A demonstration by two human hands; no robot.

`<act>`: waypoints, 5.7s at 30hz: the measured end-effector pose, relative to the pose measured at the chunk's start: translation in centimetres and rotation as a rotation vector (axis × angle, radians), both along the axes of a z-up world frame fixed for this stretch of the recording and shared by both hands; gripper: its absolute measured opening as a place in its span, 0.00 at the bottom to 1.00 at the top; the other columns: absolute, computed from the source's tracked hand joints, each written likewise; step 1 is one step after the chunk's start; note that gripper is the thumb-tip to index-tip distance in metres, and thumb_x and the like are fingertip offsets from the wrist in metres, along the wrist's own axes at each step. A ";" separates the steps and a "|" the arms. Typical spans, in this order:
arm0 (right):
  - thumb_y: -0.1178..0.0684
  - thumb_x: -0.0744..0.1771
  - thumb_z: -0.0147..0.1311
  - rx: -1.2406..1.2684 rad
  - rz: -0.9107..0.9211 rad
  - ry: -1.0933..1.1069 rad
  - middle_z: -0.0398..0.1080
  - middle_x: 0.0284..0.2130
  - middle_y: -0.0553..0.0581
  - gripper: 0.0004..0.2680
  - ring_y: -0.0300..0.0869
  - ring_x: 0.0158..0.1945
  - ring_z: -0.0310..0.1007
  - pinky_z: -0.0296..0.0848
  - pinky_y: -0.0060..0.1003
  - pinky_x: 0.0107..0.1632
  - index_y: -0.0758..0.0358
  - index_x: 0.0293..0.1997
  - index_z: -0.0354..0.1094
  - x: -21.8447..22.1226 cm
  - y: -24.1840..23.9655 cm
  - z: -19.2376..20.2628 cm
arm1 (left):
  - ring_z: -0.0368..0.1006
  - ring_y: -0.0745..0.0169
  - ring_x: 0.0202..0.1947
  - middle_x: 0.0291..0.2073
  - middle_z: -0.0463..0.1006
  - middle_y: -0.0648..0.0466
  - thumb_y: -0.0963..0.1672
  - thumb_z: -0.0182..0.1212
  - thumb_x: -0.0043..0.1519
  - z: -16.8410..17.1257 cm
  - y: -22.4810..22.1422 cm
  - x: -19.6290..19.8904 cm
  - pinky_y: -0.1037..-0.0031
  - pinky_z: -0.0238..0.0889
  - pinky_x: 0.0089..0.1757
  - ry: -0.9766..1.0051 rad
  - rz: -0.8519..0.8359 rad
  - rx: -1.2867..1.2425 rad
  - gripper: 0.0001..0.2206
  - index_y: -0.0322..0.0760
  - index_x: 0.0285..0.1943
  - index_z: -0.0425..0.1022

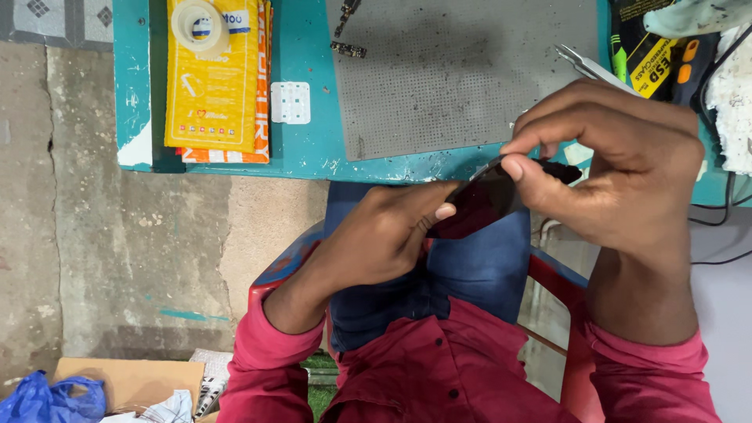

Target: The person disassembles a smartphone, removes the back cover, and uses a screwdriver to unscrew internal components. They then clean a small circuit board with a brush and reattach it inside the phone chassis.

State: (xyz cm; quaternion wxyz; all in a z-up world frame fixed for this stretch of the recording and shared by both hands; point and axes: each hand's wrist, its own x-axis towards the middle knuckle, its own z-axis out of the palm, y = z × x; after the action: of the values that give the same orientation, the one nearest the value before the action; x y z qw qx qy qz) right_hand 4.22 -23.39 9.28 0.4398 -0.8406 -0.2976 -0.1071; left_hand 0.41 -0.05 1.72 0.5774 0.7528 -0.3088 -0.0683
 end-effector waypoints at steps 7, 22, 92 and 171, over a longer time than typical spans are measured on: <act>0.64 0.68 0.63 0.049 -0.007 0.101 0.75 0.37 0.63 0.05 0.40 0.37 0.76 0.71 0.27 0.39 0.74 0.46 0.73 0.4 -0.4 -1.3 | 0.77 0.49 0.32 0.36 0.77 0.42 0.40 0.53 0.76 -1.0 0.2 0.6 0.68 0.69 0.38 0.042 0.007 -0.101 0.08 0.32 0.60 0.72; 0.66 0.71 0.61 0.589 -0.169 0.518 0.77 0.35 0.62 0.05 0.38 0.35 0.77 0.76 0.27 0.39 0.77 0.51 0.73 -2.8 -2.1 -10.9 | 0.66 0.78 0.33 0.34 0.74 0.62 0.45 0.53 0.77 -4.0 0.1 1.7 0.84 0.61 0.36 0.568 0.122 -0.462 0.16 0.28 0.66 0.75; 0.71 0.73 0.51 0.859 -0.150 0.660 0.75 0.42 0.75 0.04 0.53 0.37 0.80 0.84 0.51 0.44 0.86 0.52 0.69 -2.1 -5.9 -14.3 | 0.83 0.64 0.40 0.49 0.84 0.52 0.41 0.65 0.72 -3.5 3.4 5.5 0.75 0.76 0.40 -0.202 0.614 0.112 0.15 0.32 0.66 0.73; 0.65 0.62 0.67 -0.705 -0.192 -0.689 0.77 0.35 0.55 0.07 0.43 0.39 0.77 0.78 0.33 0.41 0.68 0.41 0.80 1.8 -2.1 -8.5 | 0.53 0.43 0.73 0.71 0.63 0.46 0.57 0.78 0.56 -5.1 3.5 11.2 0.42 0.39 0.70 -0.514 0.076 0.625 0.44 0.30 0.75 0.63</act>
State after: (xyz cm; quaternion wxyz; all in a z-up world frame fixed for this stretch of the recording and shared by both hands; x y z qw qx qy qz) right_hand 5.99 -25.46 0.79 -0.0067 -0.8775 -0.3651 -0.3110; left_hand 11.64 3.45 -3.38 0.2268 0.8954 -0.3795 0.0529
